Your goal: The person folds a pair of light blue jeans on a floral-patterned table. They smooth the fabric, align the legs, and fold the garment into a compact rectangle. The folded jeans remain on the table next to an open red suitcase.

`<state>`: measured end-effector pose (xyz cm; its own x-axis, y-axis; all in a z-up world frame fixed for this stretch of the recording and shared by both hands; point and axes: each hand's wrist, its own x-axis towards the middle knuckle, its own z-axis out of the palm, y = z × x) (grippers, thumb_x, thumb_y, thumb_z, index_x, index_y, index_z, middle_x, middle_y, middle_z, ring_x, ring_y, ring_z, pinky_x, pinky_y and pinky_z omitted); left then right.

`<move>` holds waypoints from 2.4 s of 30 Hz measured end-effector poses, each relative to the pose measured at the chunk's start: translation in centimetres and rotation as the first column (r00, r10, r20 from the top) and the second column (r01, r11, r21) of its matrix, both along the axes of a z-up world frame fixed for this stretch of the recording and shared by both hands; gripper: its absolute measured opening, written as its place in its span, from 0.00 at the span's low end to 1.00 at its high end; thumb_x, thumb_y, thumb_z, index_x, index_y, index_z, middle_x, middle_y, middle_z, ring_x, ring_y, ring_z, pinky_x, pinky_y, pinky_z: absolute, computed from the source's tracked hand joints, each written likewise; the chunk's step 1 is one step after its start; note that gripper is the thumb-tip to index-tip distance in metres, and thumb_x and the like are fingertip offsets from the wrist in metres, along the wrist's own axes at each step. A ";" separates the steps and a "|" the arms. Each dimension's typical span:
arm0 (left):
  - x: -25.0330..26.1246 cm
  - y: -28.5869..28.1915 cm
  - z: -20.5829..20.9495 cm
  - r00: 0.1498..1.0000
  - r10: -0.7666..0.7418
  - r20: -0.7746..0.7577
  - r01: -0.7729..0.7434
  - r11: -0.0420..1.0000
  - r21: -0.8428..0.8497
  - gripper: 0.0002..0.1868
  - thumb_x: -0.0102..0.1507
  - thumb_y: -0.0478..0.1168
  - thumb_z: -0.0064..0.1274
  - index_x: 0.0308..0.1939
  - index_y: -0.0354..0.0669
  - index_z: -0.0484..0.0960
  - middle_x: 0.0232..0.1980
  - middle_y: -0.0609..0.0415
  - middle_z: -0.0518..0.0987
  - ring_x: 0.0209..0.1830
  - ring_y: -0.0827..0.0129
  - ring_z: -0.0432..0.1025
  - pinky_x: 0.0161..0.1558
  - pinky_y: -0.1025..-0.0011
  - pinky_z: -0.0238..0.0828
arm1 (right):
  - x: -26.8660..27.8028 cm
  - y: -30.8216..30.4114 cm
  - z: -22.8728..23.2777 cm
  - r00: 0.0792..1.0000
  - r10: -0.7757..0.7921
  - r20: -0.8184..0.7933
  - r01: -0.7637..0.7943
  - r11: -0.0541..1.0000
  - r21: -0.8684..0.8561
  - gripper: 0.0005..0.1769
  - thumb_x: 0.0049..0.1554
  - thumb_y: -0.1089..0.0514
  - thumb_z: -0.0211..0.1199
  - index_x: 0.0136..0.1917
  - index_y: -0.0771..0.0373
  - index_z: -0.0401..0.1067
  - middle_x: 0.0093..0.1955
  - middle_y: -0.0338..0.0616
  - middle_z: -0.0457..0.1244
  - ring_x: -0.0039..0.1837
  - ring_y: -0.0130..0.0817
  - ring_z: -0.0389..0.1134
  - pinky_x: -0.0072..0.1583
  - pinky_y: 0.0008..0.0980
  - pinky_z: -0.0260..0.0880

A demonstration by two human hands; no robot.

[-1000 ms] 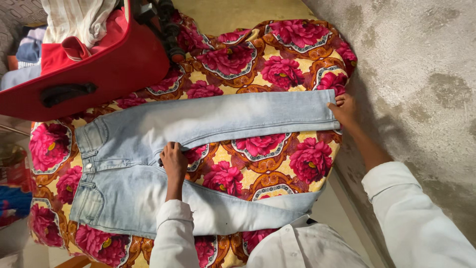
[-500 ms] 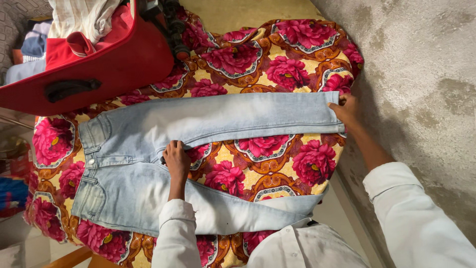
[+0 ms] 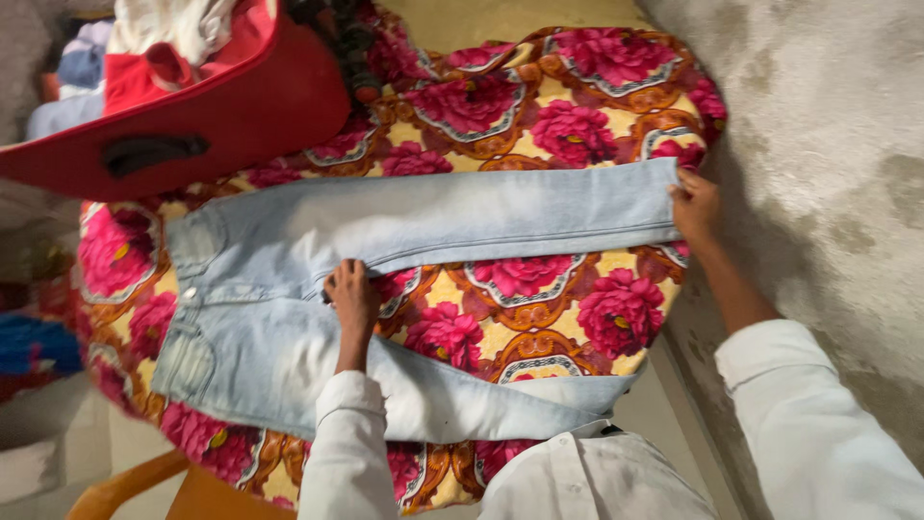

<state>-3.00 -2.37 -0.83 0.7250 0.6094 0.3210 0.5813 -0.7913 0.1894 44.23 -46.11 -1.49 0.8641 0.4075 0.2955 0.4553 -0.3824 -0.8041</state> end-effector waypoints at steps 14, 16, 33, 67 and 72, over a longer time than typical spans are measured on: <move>-1.9 -1.0 2.5 0.974 0.213 -0.072 -0.221 0.966 -0.136 0.36 0.48 0.27 0.54 0.63 0.38 0.73 0.71 0.43 0.66 0.76 0.53 0.56 0.68 0.42 0.47 | 3.6 0.8 4.4 0.910 0.376 0.176 -0.353 0.924 -0.148 0.57 0.51 0.74 0.73 0.85 0.75 0.44 0.84 0.65 0.51 0.85 0.49 0.56 0.78 0.42 0.58; -2.9 -0.8 2.0 0.980 0.200 -0.020 -0.201 0.974 -0.102 0.35 0.52 0.27 0.54 0.67 0.37 0.71 0.75 0.43 0.65 0.78 0.52 0.56 0.68 0.43 0.49 | 3.5 1.1 6.1 0.948 0.315 0.041 -0.304 0.937 -0.171 0.55 0.51 0.70 0.69 0.86 0.72 0.45 0.77 0.62 0.57 0.78 0.49 0.61 0.75 0.43 0.61; 12.1 -2.5 1.7 0.985 -0.116 0.131 0.128 0.988 -0.087 0.23 0.60 0.34 0.53 0.61 0.42 0.79 0.67 0.43 0.74 0.72 0.51 0.63 0.67 0.48 0.54 | -1.7 11.2 5.5 0.889 0.431 0.152 -0.215 0.687 -0.695 0.23 0.59 0.53 0.66 0.68 0.54 0.75 0.72 0.39 0.65 0.73 0.43 0.62 0.68 0.49 0.60; 15.7 -1.2 5.3 0.990 -0.127 0.057 0.133 0.985 -0.109 0.09 0.58 0.28 0.51 0.40 0.40 0.81 0.46 0.51 0.76 0.53 0.59 0.72 0.53 0.58 0.65 | -7.4 16.5 7.0 0.724 0.594 0.350 -0.350 0.755 -0.555 0.10 0.59 0.59 0.63 0.52 0.60 0.81 0.58 0.39 0.71 0.63 0.37 0.67 0.63 0.42 0.61; 17.5 -3.6 6.4 0.941 -0.250 0.227 0.268 0.962 -0.050 0.21 0.50 0.32 0.53 0.48 0.37 0.81 0.49 0.45 0.77 0.51 0.53 0.71 0.49 0.51 0.63 | -7.6 16.3 7.8 0.756 0.543 0.365 -0.325 0.796 -0.511 0.06 0.58 0.64 0.65 0.49 0.60 0.81 0.54 0.37 0.71 0.60 0.36 0.68 0.62 0.40 0.64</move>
<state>14.52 -5.96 5.57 0.7795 0.4397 0.4461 0.2962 -0.8863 0.3561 36.67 -29.80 6.31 0.3533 0.8726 0.3372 0.9252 -0.2725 -0.2642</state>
